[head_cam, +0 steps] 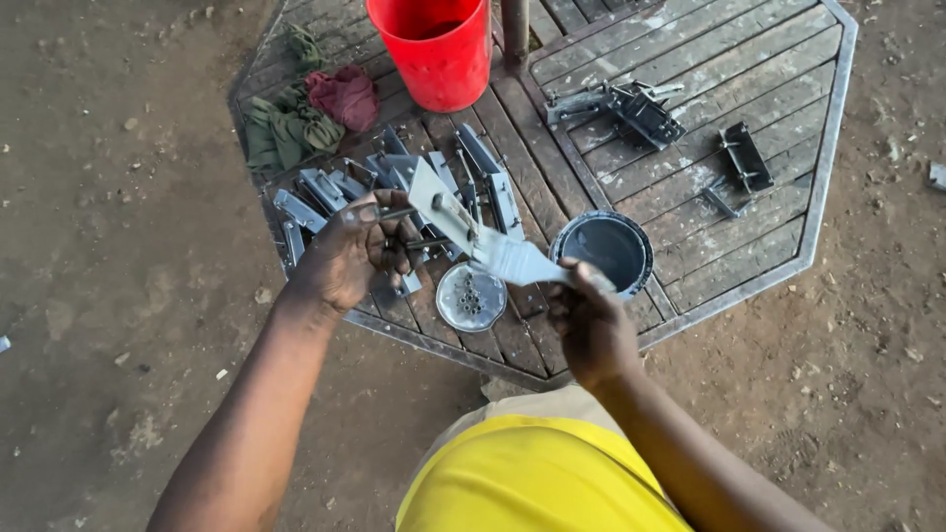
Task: A person uses a paintbrush to apply black paint to a small metal bracket on a wooden work table.
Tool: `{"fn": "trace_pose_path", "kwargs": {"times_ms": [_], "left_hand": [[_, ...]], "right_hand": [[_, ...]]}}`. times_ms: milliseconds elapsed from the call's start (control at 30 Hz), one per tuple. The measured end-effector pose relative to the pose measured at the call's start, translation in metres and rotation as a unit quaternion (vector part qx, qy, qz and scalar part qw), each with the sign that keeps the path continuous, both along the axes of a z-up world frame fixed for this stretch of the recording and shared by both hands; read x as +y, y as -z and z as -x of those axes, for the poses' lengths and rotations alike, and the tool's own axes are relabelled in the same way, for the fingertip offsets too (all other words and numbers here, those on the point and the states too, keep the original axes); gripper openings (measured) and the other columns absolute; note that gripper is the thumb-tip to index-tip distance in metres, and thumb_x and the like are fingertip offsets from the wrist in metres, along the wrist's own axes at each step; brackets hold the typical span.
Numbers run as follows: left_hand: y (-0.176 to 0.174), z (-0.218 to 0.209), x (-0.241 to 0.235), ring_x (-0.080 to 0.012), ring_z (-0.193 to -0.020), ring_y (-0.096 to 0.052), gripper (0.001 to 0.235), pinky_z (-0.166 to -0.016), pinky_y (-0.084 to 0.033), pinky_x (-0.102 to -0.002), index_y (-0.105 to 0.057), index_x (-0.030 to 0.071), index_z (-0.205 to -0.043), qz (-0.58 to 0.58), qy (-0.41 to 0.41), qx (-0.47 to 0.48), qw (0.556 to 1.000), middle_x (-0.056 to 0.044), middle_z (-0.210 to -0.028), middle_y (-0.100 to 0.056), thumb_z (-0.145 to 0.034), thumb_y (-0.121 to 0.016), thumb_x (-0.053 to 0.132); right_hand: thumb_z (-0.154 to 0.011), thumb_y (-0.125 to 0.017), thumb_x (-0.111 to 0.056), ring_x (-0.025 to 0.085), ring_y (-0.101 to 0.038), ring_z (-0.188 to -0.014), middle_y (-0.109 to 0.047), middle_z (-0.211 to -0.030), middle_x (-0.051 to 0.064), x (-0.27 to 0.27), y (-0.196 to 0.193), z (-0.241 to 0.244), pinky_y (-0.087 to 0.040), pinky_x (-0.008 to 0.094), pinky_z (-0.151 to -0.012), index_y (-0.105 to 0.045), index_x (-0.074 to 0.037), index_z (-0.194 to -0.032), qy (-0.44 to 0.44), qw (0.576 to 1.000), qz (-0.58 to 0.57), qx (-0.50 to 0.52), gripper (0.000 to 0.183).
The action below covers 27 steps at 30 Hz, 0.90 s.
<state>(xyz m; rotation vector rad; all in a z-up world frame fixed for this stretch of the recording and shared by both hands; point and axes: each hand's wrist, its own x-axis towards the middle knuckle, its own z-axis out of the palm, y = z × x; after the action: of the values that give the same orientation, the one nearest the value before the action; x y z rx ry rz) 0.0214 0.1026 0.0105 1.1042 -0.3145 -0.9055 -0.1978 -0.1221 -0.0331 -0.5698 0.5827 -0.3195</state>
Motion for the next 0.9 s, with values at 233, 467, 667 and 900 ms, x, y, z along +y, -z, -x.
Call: {"fn": "trace_pose_path", "kwargs": {"times_ms": [233, 467, 667, 900], "left_hand": [[-0.028, 0.011, 0.011, -0.0296, -0.068, -0.073, 0.065, -0.049, -0.066, -0.038, -0.045, -0.003, -0.137, 0.044, 0.008, -0.057, 0.997, -0.022, -0.092, -0.068, -0.089, -0.069, 0.034], [-0.042, 0.013, 0.008, -0.0239, -0.069, -0.072, 0.089, -0.052, -0.066, -0.037, -0.040, -0.006, -0.139, 0.075, 0.021, -0.128, 0.989, -0.019, -0.089, -0.065, -0.075, -0.083, 0.039], [-0.052, 0.017, 0.010, -0.0201, -0.074, -0.071, 0.091, -0.058, -0.066, -0.032, -0.039, -0.004, -0.140, 0.033, 0.054, -0.207, 0.976, -0.015, -0.088, -0.064, -0.067, -0.084, 0.027], [-0.095, 0.032, 0.009, -0.0220, -0.073, -0.068, 0.100, -0.059, -0.064, -0.031, -0.041, -0.005, -0.139, -0.063, 0.090, -0.337, 0.935, -0.017, -0.086, -0.066, -0.057, -0.088, 0.029]], "right_hand": [[-0.101, -0.059, -0.028, 0.016, -0.050, -0.070, -0.060, -0.083, 0.010, -0.013, 0.031, 0.004, -0.036, 0.025, -0.059, -0.067, -0.009, -0.115, -0.007, 0.997, -0.007, 0.080, 0.026], [-0.101, -0.058, -0.030, 0.017, -0.052, -0.064, -0.060, -0.074, 0.011, -0.042, -0.017, -0.001, -0.037, 0.025, -0.055, -0.069, -0.008, -0.112, 0.004, 1.000, -0.007, -0.001, 0.027], [-0.101, -0.057, -0.028, 0.016, -0.054, -0.056, -0.063, -0.072, 0.012, -0.052, -0.053, -0.012, -0.039, 0.026, -0.050, -0.069, -0.004, -0.104, -0.039, 0.998, -0.003, -0.040, 0.027], [-0.101, -0.058, -0.031, 0.008, -0.055, -0.057, -0.061, -0.071, 0.002, -0.057, -0.080, -0.022, -0.039, 0.022, -0.051, -0.066, -0.005, -0.096, -0.080, 0.995, 0.000, -0.051, 0.028]]}}
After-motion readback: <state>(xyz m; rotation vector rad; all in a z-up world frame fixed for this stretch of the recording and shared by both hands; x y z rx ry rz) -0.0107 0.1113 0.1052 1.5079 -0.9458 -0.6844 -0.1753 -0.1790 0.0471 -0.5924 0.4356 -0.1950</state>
